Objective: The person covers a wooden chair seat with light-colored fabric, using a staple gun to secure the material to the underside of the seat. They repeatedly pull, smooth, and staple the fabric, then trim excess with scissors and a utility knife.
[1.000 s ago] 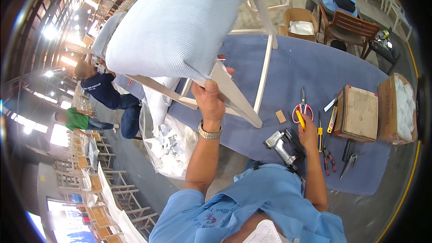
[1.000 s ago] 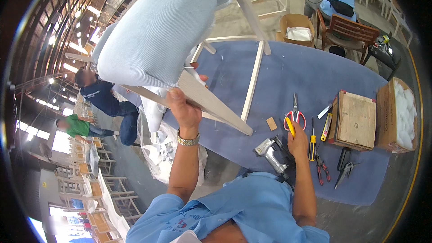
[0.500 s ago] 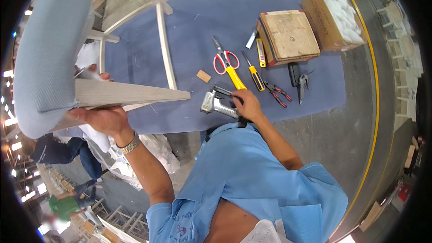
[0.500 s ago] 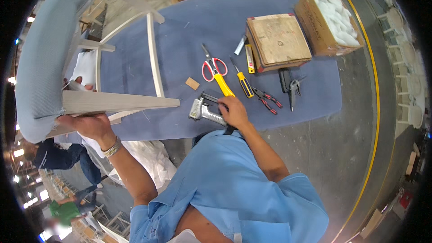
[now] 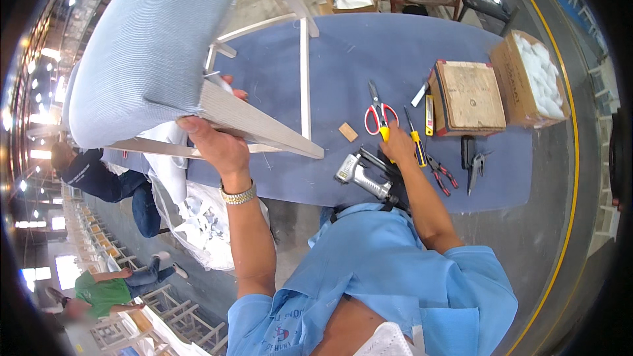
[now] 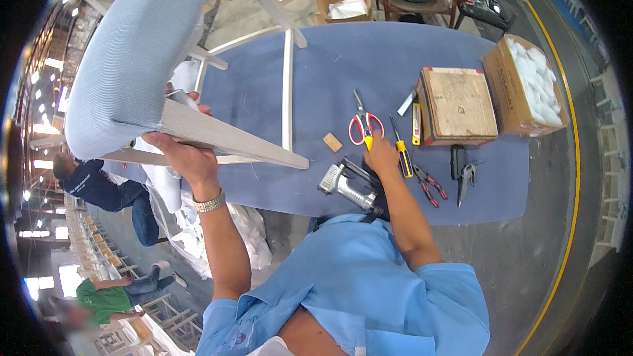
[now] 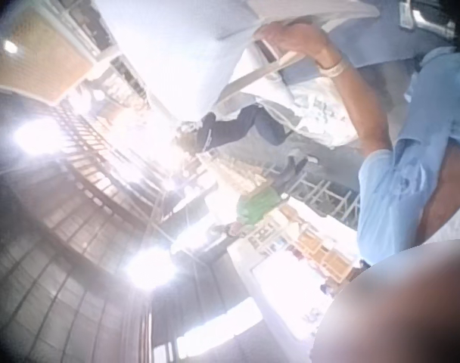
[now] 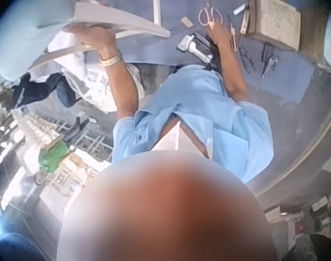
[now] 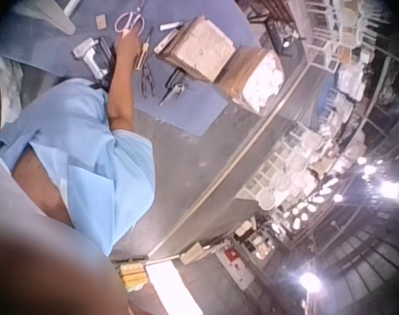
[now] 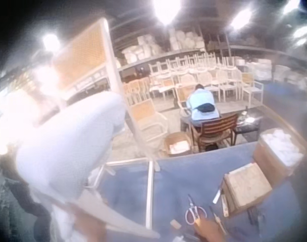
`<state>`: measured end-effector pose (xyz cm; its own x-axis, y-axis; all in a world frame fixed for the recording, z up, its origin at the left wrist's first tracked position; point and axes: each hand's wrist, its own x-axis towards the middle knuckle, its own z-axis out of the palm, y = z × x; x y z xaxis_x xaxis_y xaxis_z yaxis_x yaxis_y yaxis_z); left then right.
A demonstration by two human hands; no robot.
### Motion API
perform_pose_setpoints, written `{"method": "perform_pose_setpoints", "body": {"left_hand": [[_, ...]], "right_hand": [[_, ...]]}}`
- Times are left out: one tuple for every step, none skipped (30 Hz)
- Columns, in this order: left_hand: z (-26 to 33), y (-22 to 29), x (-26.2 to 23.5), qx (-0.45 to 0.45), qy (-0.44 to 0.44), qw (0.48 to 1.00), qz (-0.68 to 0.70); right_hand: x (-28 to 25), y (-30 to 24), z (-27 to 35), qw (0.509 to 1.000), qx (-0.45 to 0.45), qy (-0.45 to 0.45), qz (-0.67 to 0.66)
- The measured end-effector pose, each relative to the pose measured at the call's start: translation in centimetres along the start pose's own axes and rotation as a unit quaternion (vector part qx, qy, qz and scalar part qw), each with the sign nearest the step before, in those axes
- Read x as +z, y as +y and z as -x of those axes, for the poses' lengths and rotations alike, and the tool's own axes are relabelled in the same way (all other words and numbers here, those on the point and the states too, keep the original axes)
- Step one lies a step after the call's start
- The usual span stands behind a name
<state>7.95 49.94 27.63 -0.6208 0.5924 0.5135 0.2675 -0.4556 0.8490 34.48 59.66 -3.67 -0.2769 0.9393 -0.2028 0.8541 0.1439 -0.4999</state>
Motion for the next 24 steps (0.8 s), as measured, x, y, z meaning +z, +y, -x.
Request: {"method": "perform_pose_setpoints", "body": {"left_hand": [[0.1,0.0,0.3,0.010,0.001,1.000,-0.004],[0.1,-0.1,0.3,0.001,0.000,1.000,0.009],[0.4,-0.2,0.0,-0.012,0.003,1.000,0.018],[0.6,-0.4,-0.2,-0.025,0.007,0.999,0.027],[0.9,-0.5,-1.0,-0.038,0.012,0.999,0.028],[1.2,-0.5,-1.3,-0.030,0.022,0.999,0.007],[1.0,-0.6,-1.2,-0.027,0.018,0.999,0.015],[1.1,-0.7,-1.2,-0.024,0.010,0.999,0.021],[1.0,-1.0,-1.3,-0.008,0.005,1.000,0.018],[0.9,-1.0,-1.6,0.007,0.001,1.000,0.013],[0.7,-0.8,-1.3,0.016,-0.002,1.000,0.011],[0.7,-0.5,-0.7,0.023,-0.008,1.000,0.016],[0.4,-0.2,-0.4,0.026,-0.014,0.999,0.019],[0.4,-0.2,-0.5,0.027,-0.016,0.999,0.018],[0.4,-0.2,-0.6,0.029,-0.020,0.999,0.017],[0.5,-0.1,-0.7,0.033,-0.014,0.999,0.020],[0.9,-0.3,-0.7,0.032,-0.011,0.999,0.023],[0.8,-0.4,-0.8,0.031,-0.009,0.999,0.027],[0.4,-0.5,-1.0,0.035,-0.015,0.999,0.027],[0.4,-0.7,-1.1,0.032,-0.023,0.999,0.027],[0.3,-0.7,-1.0,0.030,-0.031,0.999,0.028],[0.3,-0.7,-0.8,0.029,-0.029,0.999,0.031],[0.4,-0.7,-0.7,0.028,-0.028,0.999,0.034],[0.6,-0.7,-0.9,0.025,-0.022,0.999,0.031]], "right_hand": [[0.6,0.7,0.7,1.000,0.009,-0.019,0.008],[0.9,1.5,1.1,1.000,0.011,-0.005,-0.004],[1.2,2.3,2.0,1.000,0.012,0.002,-0.015],[1.4,3.3,2.9,1.000,0.013,0.008,-0.026],[0.6,3.4,4.1,0.999,0.019,0.040,0.018],[-1.0,2.7,4.9,0.996,0.015,0.074,0.056],[-1.7,2.5,5.2,0.994,0.007,0.108,0.028],[-1.8,2.4,4.7,0.993,-0.024,0.116,0.010],[-1.9,2.1,3.5,0.986,-0.099,0.131,-0.016],[-1.2,1.0,2.3,0.987,-0.108,0.116,-0.033],[-1.3,-0.2,0.8,0.987,-0.115,0.107,-0.044],[-0.5,-0.3,-0.9,0.990,-0.107,0.091,-0.027],[0.7,-0.7,-2.6,0.992,-0.097,0.076,-0.010],[1.2,-1.7,-3.8,0.994,-0.091,0.056,0.008],[1.3,-2.2,-4.5,0.996,-0.081,0.034,0.013],[1.2,-2.4,-5.0,0.997,-0.069,0.012,0.018],[1.0,-2.9,-5.1,0.998,-0.054,-0.013,0.024],[0.8,-3.4,-5.6,0.999,-0.019,-0.030,0.021],[0.5,-3.5,-6.8,0.998,-0.011,-0.041,-0.056],[0.2,-2.9,-7.5,0.990,0.003,-0.055,-0.132],[0.0,-2.5,-8.1,0.976,0.017,-0.068,-0.208],[0.2,-2.2,-8.4,0.974,0.012,-0.051,-0.221],[-0.5,-3.3,-8.0,0.950,-0.074,-0.005,-0.304],[-2.4,-6.2,-6.5,0.910,-0.159,0.035,-0.382]]}}
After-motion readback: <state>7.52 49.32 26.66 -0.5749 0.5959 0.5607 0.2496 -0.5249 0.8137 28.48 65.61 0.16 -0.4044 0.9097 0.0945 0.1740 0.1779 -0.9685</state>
